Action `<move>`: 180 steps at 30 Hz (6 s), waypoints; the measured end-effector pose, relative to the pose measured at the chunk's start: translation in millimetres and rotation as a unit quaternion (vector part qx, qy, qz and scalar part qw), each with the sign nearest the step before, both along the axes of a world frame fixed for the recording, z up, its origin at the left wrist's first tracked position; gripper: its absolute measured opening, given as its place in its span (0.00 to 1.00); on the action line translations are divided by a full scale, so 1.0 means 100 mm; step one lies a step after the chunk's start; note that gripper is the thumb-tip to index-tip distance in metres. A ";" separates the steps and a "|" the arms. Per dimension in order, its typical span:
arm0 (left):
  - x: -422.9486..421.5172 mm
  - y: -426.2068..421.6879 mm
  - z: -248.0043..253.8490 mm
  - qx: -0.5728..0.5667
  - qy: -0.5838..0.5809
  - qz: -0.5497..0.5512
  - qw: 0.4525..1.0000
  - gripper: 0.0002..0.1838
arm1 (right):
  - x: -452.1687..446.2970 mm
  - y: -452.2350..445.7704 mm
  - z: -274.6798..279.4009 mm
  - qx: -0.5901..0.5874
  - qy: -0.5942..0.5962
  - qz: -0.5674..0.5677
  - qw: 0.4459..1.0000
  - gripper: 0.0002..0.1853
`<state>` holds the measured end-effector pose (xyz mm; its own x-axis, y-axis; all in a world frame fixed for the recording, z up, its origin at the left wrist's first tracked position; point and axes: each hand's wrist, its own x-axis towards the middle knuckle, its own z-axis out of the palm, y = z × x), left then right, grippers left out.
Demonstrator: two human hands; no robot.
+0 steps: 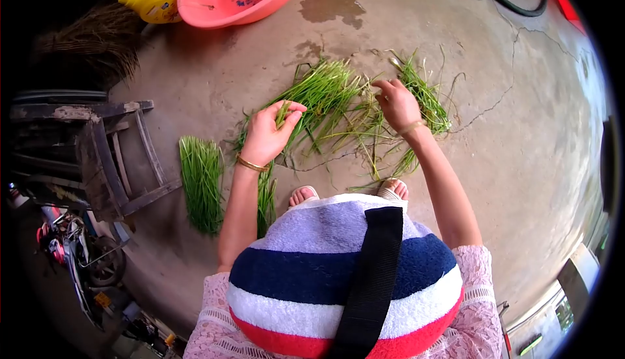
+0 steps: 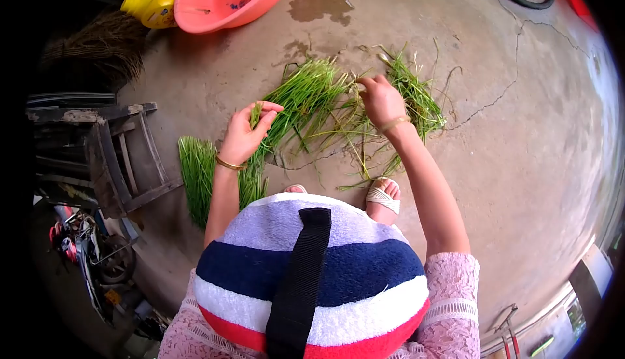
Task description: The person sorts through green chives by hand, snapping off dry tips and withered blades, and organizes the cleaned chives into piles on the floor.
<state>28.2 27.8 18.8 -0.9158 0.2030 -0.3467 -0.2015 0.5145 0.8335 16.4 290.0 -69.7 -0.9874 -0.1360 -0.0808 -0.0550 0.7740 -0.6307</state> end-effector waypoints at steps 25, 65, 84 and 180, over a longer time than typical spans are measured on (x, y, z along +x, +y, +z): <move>-0.10 0.58 -0.18 -0.043 0.143 -0.043 0.988 0.06 | 0.02 -0.10 0.52 -0.362 -0.133 -0.038 0.922 0.06; -0.07 0.23 -0.16 0.062 0.038 0.064 0.995 0.04 | 0.03 -0.57 0.44 -0.389 -0.160 -0.017 0.907 0.08; -0.19 -0.46 0.18 0.470 -0.069 0.206 0.855 0.07 | 0.02 -0.42 0.41 -0.321 -0.146 -0.053 0.934 0.13; -0.09 0.08 0.09 0.198 -0.008 0.190 0.962 0.07 | 0.01 -0.59 0.64 -0.314 -0.085 0.013 0.945 0.09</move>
